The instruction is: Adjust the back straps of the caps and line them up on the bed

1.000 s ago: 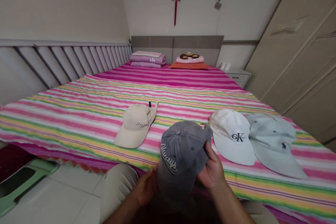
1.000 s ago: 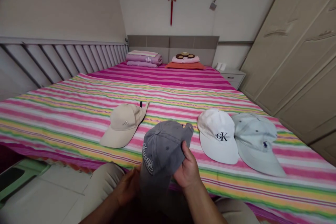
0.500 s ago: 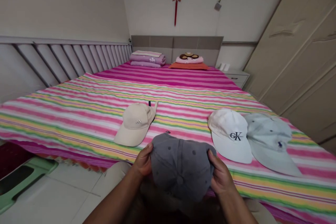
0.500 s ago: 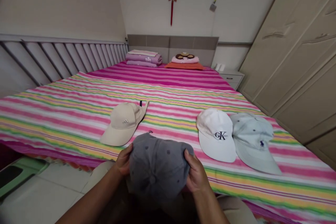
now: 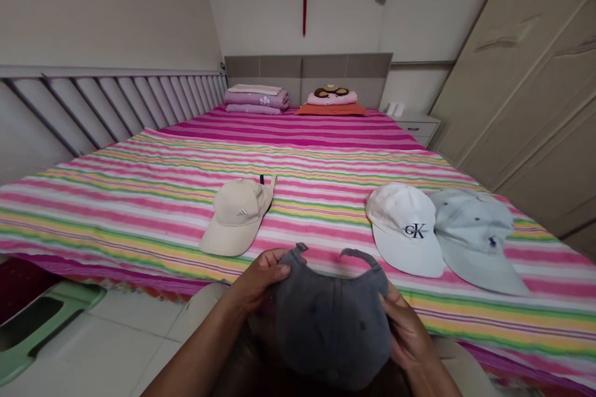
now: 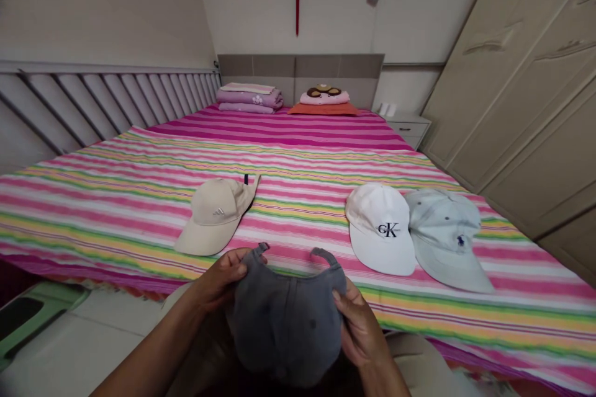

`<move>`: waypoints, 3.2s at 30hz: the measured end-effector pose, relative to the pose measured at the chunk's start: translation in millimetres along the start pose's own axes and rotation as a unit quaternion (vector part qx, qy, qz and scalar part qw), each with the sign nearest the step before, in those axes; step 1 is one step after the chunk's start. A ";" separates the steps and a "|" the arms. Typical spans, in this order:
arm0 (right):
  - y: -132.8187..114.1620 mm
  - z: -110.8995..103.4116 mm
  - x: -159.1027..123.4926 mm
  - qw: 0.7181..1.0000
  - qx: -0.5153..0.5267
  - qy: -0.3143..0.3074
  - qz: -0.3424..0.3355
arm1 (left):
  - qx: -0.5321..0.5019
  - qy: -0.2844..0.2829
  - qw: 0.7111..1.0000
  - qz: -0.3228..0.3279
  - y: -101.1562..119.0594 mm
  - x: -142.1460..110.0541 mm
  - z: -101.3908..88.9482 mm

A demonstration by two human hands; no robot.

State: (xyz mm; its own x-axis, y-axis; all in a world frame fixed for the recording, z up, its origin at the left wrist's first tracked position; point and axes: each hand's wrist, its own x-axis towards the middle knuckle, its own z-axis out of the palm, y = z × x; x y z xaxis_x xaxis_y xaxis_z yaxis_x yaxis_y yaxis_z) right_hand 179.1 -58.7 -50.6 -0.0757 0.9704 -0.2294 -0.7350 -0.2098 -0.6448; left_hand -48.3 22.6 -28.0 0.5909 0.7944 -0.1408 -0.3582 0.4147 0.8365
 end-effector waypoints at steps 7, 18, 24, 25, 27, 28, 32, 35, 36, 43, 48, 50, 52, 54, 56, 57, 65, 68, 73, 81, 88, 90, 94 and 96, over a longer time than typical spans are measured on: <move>0.6 0.1 -7.1 0.998 0.001 -0.070 0.001 | 0.077 0.046 0.996 0.001 3.9 3.0 13.4; -35.9 20.1 -11.5 0.979 -0.136 -0.150 -0.019 | 0.091 -0.003 0.996 -0.011 7.4 2.0 32.5; -45.2 32.6 -11.5 0.978 -0.140 -0.153 -0.036 | 0.065 -0.054 0.996 -0.005 9.1 4.4 43.8; -45.4 35.7 -11.0 0.978 -0.141 -0.151 -0.032 | 0.068 -0.062 0.996 -0.008 9.4 4.6 45.5; -44.9 43.0 -9.1 0.976 -0.158 -0.147 -0.024 | 0.072 -0.077 0.994 -0.009 9.6 4.9 48.9; -43.9 46.8 -7.6 0.974 -0.175 -0.142 -0.021 | 0.072 -0.082 0.994 -0.010 9.5 5.0 50.4; -36.8 59.5 -0.6 0.953 -0.274 -0.125 -0.003 | 0.058 -0.098 0.993 -0.019 6.8 5.6 52.9; -31.4 64.0 2.8 0.941 -0.320 -0.109 0.005 | 0.052 -0.104 0.993 -0.023 4.8 6.0 52.9; -30.0 64.8 3.4 0.939 -0.328 -0.102 0.005 | 0.047 -0.105 0.993 -0.024 4.5 6.1 53.1; -21.2 68.2 5.8 0.959 -0.264 -0.095 0.041 | 0.058 -0.108 0.992 0.011 1.5 7.4 54.1; -15.5 72.9 8.8 0.979 -0.190 -0.067 0.032 | 0.170 -0.043 0.978 0.109 -6.0 5.1 48.5; -13.6 75.6 10.0 0.982 -0.177 -0.062 0.034 | 0.236 -0.005 0.959 0.157 -8.4 3.6 47.2; -11.5 78.2 11.2 0.983 -0.168 -0.059 0.037 | 0.295 0.035 0.931 0.213 -10.1 2.4 46.3; -9.2 79.9 12.2 0.985 -0.158 -0.060 0.040 | 0.332 0.058 0.904 0.265 -11.7 1.7 45.4; -6.7 80.2 13.0 0.985 -0.152 -0.064 0.044 | 0.332 0.064 0.894 0.294 -13.6 1.6 44.2; -5.4 79.9 13.2 0.985 -0.152 -0.066 0.045 | 0.316 0.066 0.899 0.297 -14.8 1.7 43.6; -1.3 73.6 13.1 0.990 -0.140 -0.025 0.001 | -0.030 0.080 0.991 0.106 -24.1 5.4 41.6; -1.5 71.5 12.8 0.992 -0.121 -0.037 0.014 | -0.086 0.075 0.988 0.102 -26.3 7.5 43.4; 2.6 66.4 13.0 0.991 -0.098 -0.070 0.050 | -0.124 0.066 0.985 0.102 -28.6 8.2 47.1; 7.0 61.0 14.6 0.990 -0.093 -0.068 0.086 | -0.161 0.048 0.981 0.096 -29.7 8.8 48.0; 8.1 59.4 14.4 0.989 -0.097 -0.060 0.091 | -0.166 0.047 0.981 0.088 -30.9 8.1 48.6; 8.4 59.4 14.3 0.989 -0.101 -0.060 0.092 | -0.164 0.048 0.981 0.087 -30.8 8.3 48.6; 8.7 60.4 13.9 0.987 -0.115 -0.065 0.096 | -0.162 0.069 0.982 0.071 -31.2 8.3 48.4; 8.7 61.2 14.0 0.986 -0.121 -0.068 0.097 | -0.157 0.078 0.982 0.064 -31.5 8.0 48.2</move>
State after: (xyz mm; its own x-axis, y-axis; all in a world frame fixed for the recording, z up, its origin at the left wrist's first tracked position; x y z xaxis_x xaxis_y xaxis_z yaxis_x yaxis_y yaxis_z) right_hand 130.4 -39.6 -14.9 -0.3004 0.9129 -0.2763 -0.5167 -0.3992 -0.7574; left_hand 2.6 -5.5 -29.9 0.4177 0.8968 -0.1459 -0.6417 0.4049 0.6514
